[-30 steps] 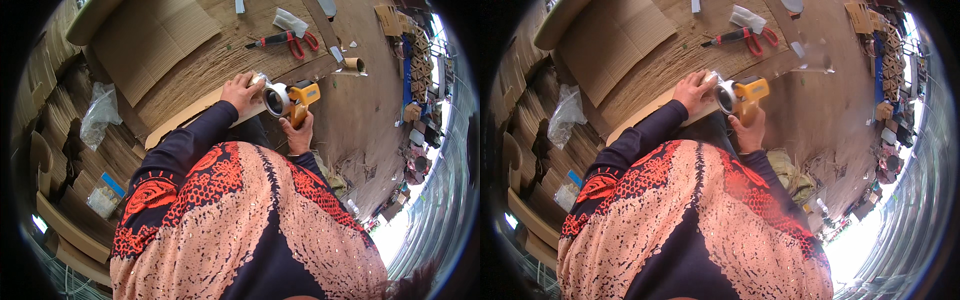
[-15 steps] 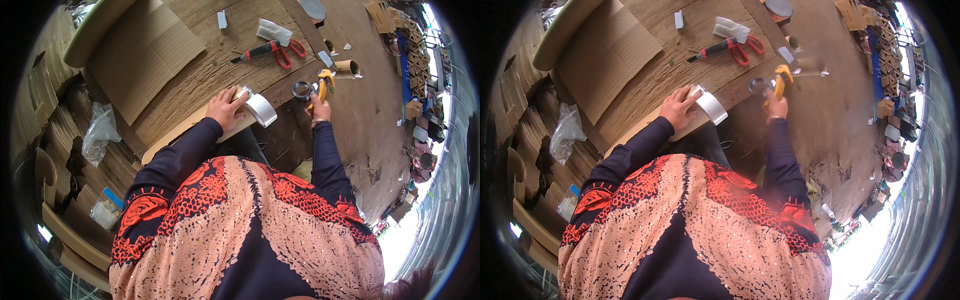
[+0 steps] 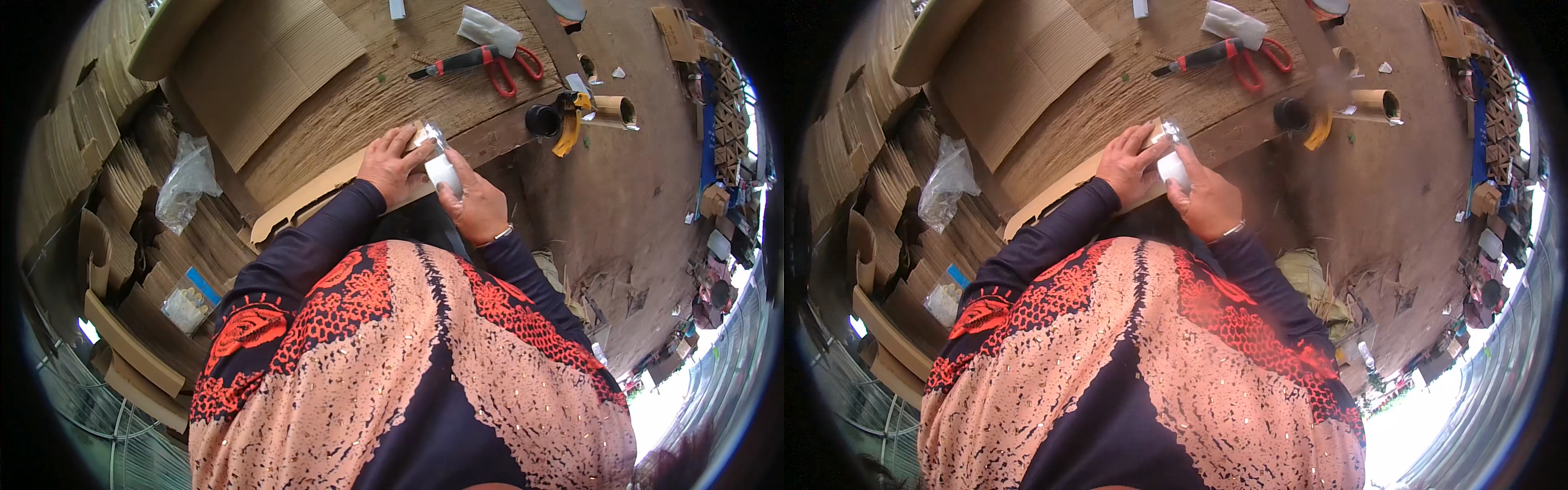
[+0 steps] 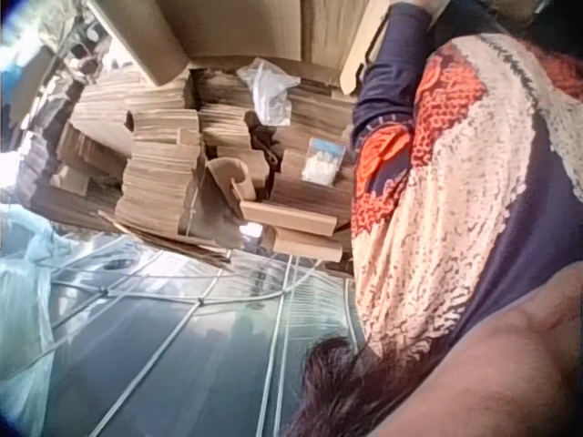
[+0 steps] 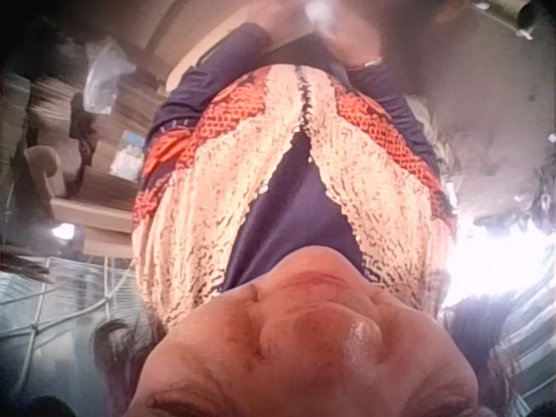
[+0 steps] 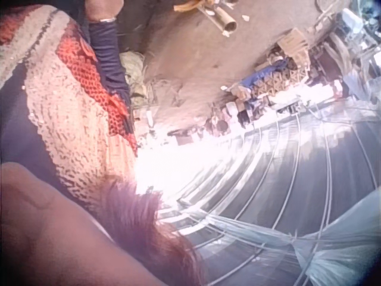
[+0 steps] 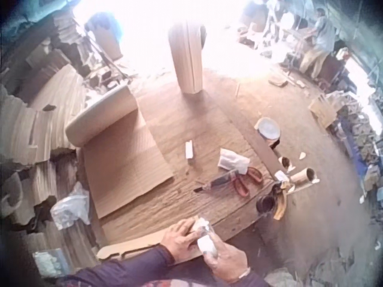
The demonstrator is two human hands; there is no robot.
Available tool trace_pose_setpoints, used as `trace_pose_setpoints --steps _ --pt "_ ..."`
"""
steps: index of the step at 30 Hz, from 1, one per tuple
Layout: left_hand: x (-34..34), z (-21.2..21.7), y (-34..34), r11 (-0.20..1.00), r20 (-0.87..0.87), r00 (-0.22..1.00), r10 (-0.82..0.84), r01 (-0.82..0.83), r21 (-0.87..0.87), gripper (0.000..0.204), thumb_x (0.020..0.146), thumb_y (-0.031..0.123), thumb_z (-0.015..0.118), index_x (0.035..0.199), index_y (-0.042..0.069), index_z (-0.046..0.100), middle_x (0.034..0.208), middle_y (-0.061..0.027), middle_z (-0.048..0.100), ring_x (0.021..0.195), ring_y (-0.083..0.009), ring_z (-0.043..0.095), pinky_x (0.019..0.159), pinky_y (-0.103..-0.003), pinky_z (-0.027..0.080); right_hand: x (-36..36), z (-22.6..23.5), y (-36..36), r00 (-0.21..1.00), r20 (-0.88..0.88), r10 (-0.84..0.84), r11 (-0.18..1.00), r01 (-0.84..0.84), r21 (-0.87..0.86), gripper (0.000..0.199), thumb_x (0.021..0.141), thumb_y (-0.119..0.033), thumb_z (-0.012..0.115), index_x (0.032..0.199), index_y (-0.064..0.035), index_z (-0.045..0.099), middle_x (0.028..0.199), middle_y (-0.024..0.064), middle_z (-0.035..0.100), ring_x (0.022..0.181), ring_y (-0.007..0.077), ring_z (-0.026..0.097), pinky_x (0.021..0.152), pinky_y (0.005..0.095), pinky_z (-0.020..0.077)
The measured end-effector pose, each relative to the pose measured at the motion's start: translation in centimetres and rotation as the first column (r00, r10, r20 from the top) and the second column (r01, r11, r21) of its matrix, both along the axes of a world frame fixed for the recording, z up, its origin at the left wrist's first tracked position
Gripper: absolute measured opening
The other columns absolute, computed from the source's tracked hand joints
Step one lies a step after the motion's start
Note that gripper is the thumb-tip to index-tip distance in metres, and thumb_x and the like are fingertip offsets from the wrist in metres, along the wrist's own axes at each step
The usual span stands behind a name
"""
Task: The person rolls a sheet of corrugated cardboard into a cylindrical tube and secures it with tape. They then retrieve a roll of yellow tape, place it into a tape dispenser, and apply tape to the seam of the cardboard tube.
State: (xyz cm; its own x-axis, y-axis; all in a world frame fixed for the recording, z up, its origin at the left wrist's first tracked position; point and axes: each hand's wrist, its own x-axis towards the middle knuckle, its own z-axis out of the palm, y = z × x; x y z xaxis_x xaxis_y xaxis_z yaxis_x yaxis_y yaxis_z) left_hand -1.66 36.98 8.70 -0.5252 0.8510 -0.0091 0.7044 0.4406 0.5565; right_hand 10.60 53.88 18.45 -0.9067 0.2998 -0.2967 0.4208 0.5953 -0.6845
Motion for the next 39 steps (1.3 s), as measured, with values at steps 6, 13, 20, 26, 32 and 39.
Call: trace_pose_setpoints --steps 6,13,20,26,32,39 --pt "0.6 0.5 -0.1 0.999 -0.050 0.999 -0.008 0.010 0.045 0.070 0.074 0.035 0.082 0.140 0.028 0.060 0.145 -0.0137 0.051 0.133 -0.0370 0.049 0.105 -0.053 0.042 -0.1 0.7 0.5 0.996 0.023 0.088 0.989 -0.090 0.116 0.054 0.098 -0.045 0.060 0.144 -0.0170 0.052 0.101 0.0150 0.074 0.087 0.0374 0.071 0.070 0.0469 0.0544" --pt "1.3 0.6 -0.1 0.995 -0.092 0.995 -0.033 0.041 0.086 0.067 0.072 0.036 0.083 0.135 0.028 0.063 0.141 -0.0133 0.054 0.131 -0.0368 0.051 0.101 -0.053 0.043 -1.6 0.7 -0.8 0.964 0.266 0.026 0.977 -0.081 0.196 0.043 0.102 -0.046 0.054 0.129 -0.0130 0.053 0.091 0.0205 0.074 0.079 0.0418 0.071 0.069 0.0520 0.0539" --pt "1.1 0.9 0.1 0.996 -0.080 0.996 -0.031 0.038 0.080 0.066 0.073 0.031 0.081 0.136 0.031 0.063 0.143 -0.0118 0.053 0.132 -0.0365 0.049 0.103 -0.054 0.040 3.8 -1.6 0.4 0.976 -0.203 0.078 0.986 -0.046 0.157 0.044 0.102 -0.034 0.062 0.138 -0.0106 0.054 0.106 0.0207 0.071 0.089 0.0389 0.071 0.072 0.0448 0.0566" --pt "1.4 1.3 0.1 0.998 -0.054 0.998 -0.035 0.038 0.059 0.065 0.074 0.027 0.081 0.137 0.027 0.063 0.145 -0.0137 0.052 0.133 -0.0384 0.049 0.108 -0.054 0.040 0.7 -4.9 7.4 0.969 -0.235 -0.071 0.995 0.087 0.056 0.024 0.102 -0.028 0.060 0.115 -0.0087 0.068 0.101 0.0141 0.065 0.090 0.0334 0.065 0.081 0.0400 0.0522" --pt "1.6 1.8 -0.3 0.999 -0.044 0.999 -0.028 0.028 0.020 0.064 0.075 0.029 0.081 0.136 0.030 0.063 0.147 -0.0125 0.053 0.133 -0.0388 0.050 0.108 -0.054 0.040 -12.0 -14.7 14.1 0.932 -0.141 0.334 0.753 -0.175 0.634 0.039 0.089 -0.008 0.059 0.128 -0.0070 0.061 0.127 0.0141 0.062 0.117 0.0352 0.059 0.100 0.0450 0.0485" --pt "1.8 2.4 0.3 0.997 -0.015 0.998 0.058 -0.057 0.050 0.060 0.073 0.024 0.082 0.131 0.027 0.068 0.145 -0.0118 0.055 0.132 -0.0360 0.051 0.108 -0.052 0.042 -16.7 -16.8 14.4 0.822 0.047 0.567 0.481 -0.377 0.792 0.026 0.092 -0.017 0.059 0.117 -0.0149 0.065 0.111 0.0051 0.065 0.119 0.0271 0.059 0.105 0.0570 0.0420"
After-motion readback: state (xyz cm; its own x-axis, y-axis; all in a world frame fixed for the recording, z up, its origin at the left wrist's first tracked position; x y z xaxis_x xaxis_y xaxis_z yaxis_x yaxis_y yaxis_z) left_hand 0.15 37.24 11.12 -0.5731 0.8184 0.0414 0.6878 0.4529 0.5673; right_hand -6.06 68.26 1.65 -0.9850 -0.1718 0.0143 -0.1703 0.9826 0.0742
